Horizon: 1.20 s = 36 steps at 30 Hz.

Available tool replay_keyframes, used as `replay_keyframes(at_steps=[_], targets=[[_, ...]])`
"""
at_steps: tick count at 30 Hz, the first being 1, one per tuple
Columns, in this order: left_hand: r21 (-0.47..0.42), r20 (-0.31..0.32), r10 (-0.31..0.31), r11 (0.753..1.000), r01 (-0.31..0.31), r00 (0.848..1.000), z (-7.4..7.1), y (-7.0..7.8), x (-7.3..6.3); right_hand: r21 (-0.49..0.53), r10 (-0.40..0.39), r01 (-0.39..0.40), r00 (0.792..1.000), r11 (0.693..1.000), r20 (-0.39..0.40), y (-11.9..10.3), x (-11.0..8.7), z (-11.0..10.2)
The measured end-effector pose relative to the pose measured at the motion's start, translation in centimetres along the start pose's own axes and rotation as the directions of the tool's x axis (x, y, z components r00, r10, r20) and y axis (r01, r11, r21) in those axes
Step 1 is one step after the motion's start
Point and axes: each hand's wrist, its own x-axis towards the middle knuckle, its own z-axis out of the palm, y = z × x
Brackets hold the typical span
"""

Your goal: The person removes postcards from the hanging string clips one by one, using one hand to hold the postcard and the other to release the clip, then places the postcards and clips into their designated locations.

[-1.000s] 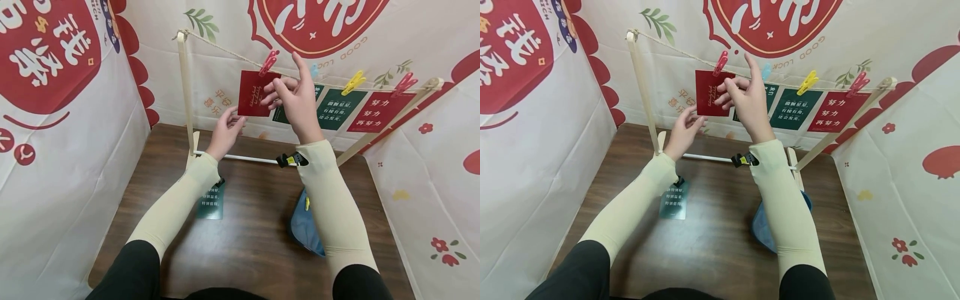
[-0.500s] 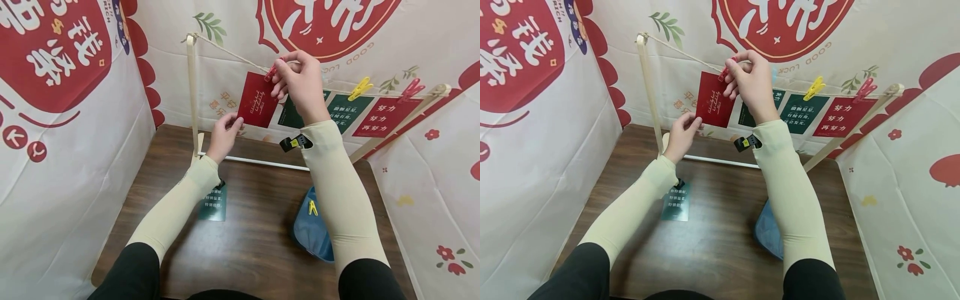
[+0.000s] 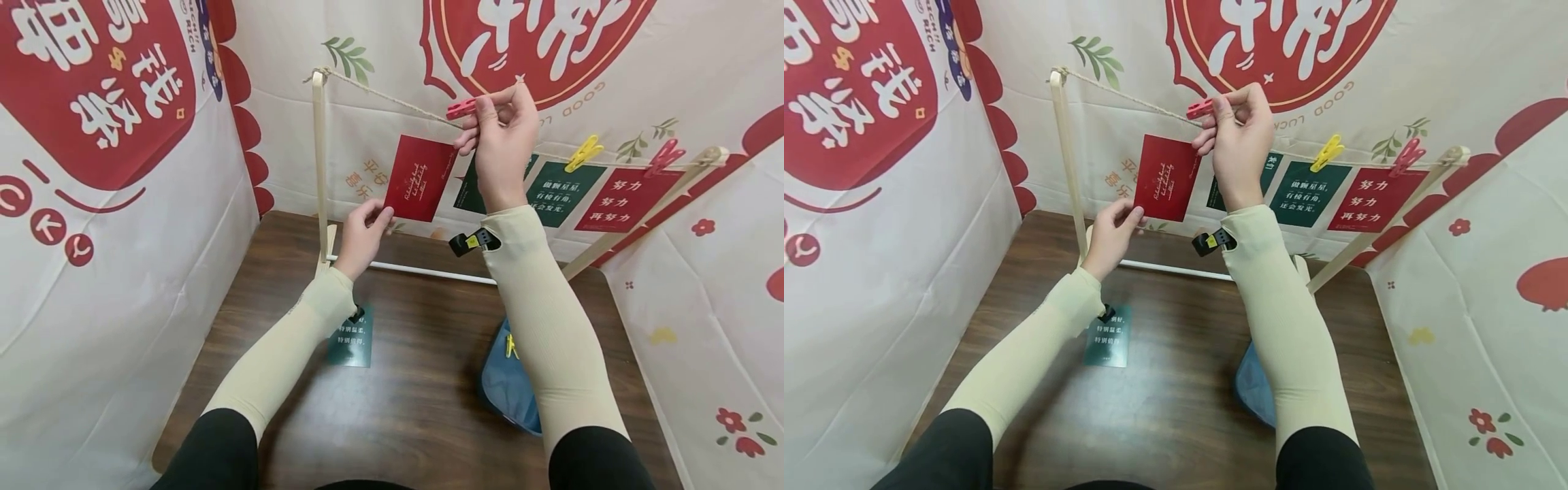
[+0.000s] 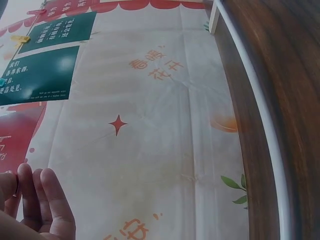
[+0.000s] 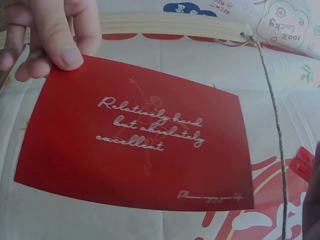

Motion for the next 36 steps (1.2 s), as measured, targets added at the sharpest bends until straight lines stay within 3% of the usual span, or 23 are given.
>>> replay_keyframes(at_steps=[5,11,16,24,31,36], targets=[[0.041,0.0,-0.011,0.999,0.011,1.0,-0.5,-0.1,-1.1,0.044,-0.006,0.008,0.999,0.999,-0.051,-0.4,-0.5,-0.1],[0.091,0.002,-0.04,0.995,0.04,0.999,-0.9,-0.6,-2.7,0.069,0.019,-0.016,0.999,0.998,-0.043,0.1,-1.7,-0.8],[0.065,0.004,-0.022,0.998,0.022,1.0,-1.2,-0.6,-3.8,0.097,0.024,-0.022,1.0,0.995,-0.02,0.2,-2.9,-1.6],[0.021,0.019,-0.051,0.999,0.05,0.999,-2.1,-0.8,-6.0,0.093,0.047,-0.051,0.998,0.994,0.041,0.0,-5.2,-3.6],[0.044,0.049,-0.091,0.995,0.089,0.995,-3.1,-1.7,-8.8,0.026,0.084,-0.087,0.994,0.996,0.073,0.5,-8.6,-6.6],[0.042,0.044,-0.14,0.99,0.138,0.989,-4.0,-2.8,-10.6,-0.076,0.101,-0.096,0.992,0.992,0.069,1.1,-11.0,-9.3]])
